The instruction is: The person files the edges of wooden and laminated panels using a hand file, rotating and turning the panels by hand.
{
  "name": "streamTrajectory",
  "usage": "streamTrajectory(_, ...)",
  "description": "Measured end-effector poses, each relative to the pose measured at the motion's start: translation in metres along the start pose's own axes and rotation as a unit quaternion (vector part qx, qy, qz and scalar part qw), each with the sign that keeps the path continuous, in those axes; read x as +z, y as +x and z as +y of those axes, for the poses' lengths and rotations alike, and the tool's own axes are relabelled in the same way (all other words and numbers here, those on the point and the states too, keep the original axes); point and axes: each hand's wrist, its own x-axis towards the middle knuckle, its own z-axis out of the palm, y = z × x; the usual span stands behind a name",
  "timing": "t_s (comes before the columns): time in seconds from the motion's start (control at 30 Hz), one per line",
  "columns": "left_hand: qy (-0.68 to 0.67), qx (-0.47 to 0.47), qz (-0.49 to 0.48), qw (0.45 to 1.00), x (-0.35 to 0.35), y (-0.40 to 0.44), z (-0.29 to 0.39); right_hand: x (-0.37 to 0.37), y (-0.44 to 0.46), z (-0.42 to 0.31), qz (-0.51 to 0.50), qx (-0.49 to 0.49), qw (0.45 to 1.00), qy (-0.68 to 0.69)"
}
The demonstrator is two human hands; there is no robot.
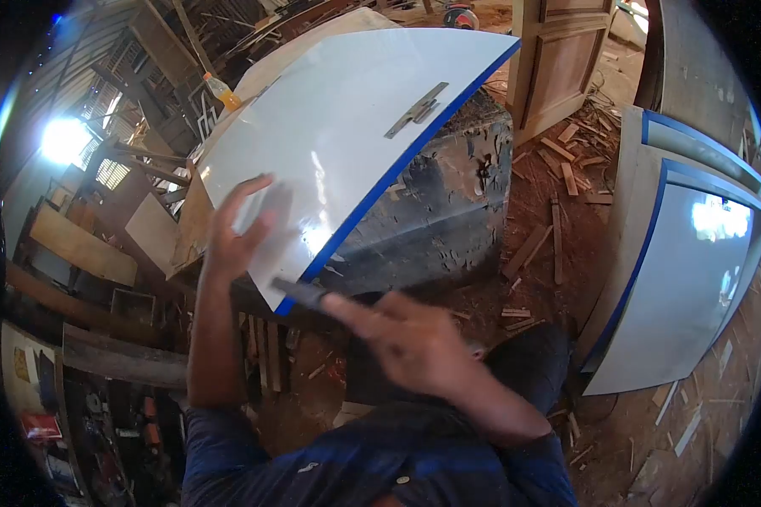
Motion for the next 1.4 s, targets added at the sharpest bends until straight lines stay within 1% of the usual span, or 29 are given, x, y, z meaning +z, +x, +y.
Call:
streamTrajectory(0.03, 0.009, 0.051, -0.019, 0.998, 0.006, 0.005, -0.001, 0.014, 0.004, -0.007, -0.022, 0.004, 1.0, -0.019)
streamTrajectory(0.13, 0.006, 0.002, -0.085, 0.996, 0.002, 0.01, -0.005, 0.031, 0.014, -0.015, -0.08, 0.022, 0.992, -0.089)
streamTrajectory(0.2, -0.003, -0.004, -0.094, 0.996, -0.001, 0.012, -0.006, 0.029, 0.021, -0.02, -0.12, 0.045, 0.981, -0.147)
streamTrajectory(0.27, -0.004, -0.011, -0.11, 0.994, -0.003, 0.011, -0.011, 0.004, 0.044, -0.004, -0.056, 0.057, 0.973, -0.214)
streamTrajectory(0.33, -0.022, -0.017, -0.11, 0.994, -0.003, 0.01, -0.012, -0.038, 0.075, 0.01, 0.016, 0.136, 0.942, -0.307)
streamTrajectory(0.37, -0.032, -0.016, -0.107, 0.994, -0.002, 0.012, -0.013, -0.052, 0.083, 0.012, 0.011, 0.132, 0.932, -0.337)
streamTrajectory(0.43, 0.006, 0.002, -0.133, 0.991, -0.004, 0.01, -0.015, -0.068, 0.092, 0.009, 0.004, 0.125, 0.91, -0.395)
streamTrajectory(0.47, 0.027, 0.013, -0.143, 0.989, -0.006, 0.011, -0.016, -0.069, 0.092, -0.002, -0.016, 0.141, 0.915, -0.379)
streamTrajectory(0.53, 0.129, 0.052, -0.173, 0.975, -0.003, 0.007, -0.009, -0.063, 0.086, -0.025, -0.063, 0.173, 0.922, -0.34)
streamTrajectory(0.57, 0.18, 0.07, -0.186, 0.964, 0.001, 0.005, -0.001, -0.063, 0.088, -0.022, -0.055, 0.171, 0.931, -0.317)
streamTrajectory(0.63, 0.205, 0.098, -0.245, 0.943, 0.009, -0.006, 0.039, -0.063, 0.083, -0.011, -0.036, 0.173, 0.948, -0.266)
streamTrajectory(0.7, 0.134, 0.163, -0.26, 0.942, 0.011, -0.026, 0.088, -0.061, 0.079, -0.002, -0.018, 0.147, 0.956, -0.253)
streamTrajectory(0.73, 0.132, 0.18, -0.304, 0.926, 0.009, -0.037, 0.107, -0.06, 0.079, 0.0, -0.008, 0.133, 0.959, -0.248)
streamTrajectory(0.77, 0.111, 0.257, -0.299, 0.912, 0.005, -0.043, 0.128, -0.06, 0.08, -0.001, -0.007, 0.131, 0.96, -0.249)
streamTrajectory(0.8, 0.038, 0.209, -0.45, 0.867, 0.004, -0.044, 0.137, -0.06, 0.079, -0.001, -0.006, 0.13, 0.96, -0.25)
streamTrajectory(0.83, -0.037, 0.154, -0.587, 0.794, 0.004, -0.045, 0.143, -0.06, 0.078, -0.003, -0.005, 0.128, 0.959, -0.252)
streamTrajectory(0.9, -0.162, 0.201, -0.553, 0.792, 0.008, -0.048, 0.135, -0.06, 0.073, -0.011, -0.022, 0.143, 0.955, -0.261)
streamTrajectory(0.93, -0.212, 0.297, -0.376, 0.852, 0.012, -0.049, 0.121, -0.06, 0.068, -0.016, -0.028, 0.152, 0.952, -0.263)
streamTrajectory(0.97, -0.225, 0.274, -0.261, 0.898, -0.002, -0.05, 0.109, -0.057, 0.066, -0.028, -0.07, 0.152, 0.941, -0.293)
streamTrajectory(1.0, -0.234, 0.242, -0.143, 0.931, -0.018, -0.048, 0.101, -0.053, 0.066, -0.049, -0.111, 0.152, 0.929, -0.32)
streamTrajectory(1.03, -0.209, 0.161, -0.058, 0.963, -0.025, -0.04, 0.072, -0.047, 0.066, -0.066, -0.153, 0.151, 0.914, -0.345)
streamTrajectory(1.07, -0.193, 0.071, 0.02, 0.978, -0.033, -0.033, 0.044, -0.04, 0.066, -0.08, -0.191, 0.134, 0.91, -0.343)
streamTrajectory(1.13, -0.161, 0.002, 0.007, 0.987, -0.022, -0.003, 0.012, -0.029, 0.067, -0.1, -0.266, 0.098, 0.896, -0.342)
streamTrajectory(1.17, -0.083, 0.015, -0.007, 0.996, -0.012, -0.001, 0.0, -0.023, 0.068, -0.099, -0.264, 0.093, 0.886, -0.37)
streamTrajectory(1.23, 0.076, 0.033, -0.035, 0.996, 0.001, -0.004, -0.015, -0.027, 0.089, -0.07, -0.18, 0.12, 0.868, -0.447)
streamTrajectory(1.27, 0.056, 0.027, -0.042, 0.997, 0.001, -0.005, -0.013, -0.029, 0.097, -0.062, -0.137, 0.134, 0.855, -0.483)
streamTrajectory(1.33, 0.018, 0.017, -0.053, 0.998, -0.001, -0.006, -0.011, -0.039, 0.097, -0.066, -0.185, 0.133, 0.861, -0.454)
streamTrajectory(1.4, 0.007, 0.027, -0.05, 0.998, -0.003, -0.002, -0.016, -0.043, 0.102, -0.075, -0.234, 0.113, 0.869, -0.421)
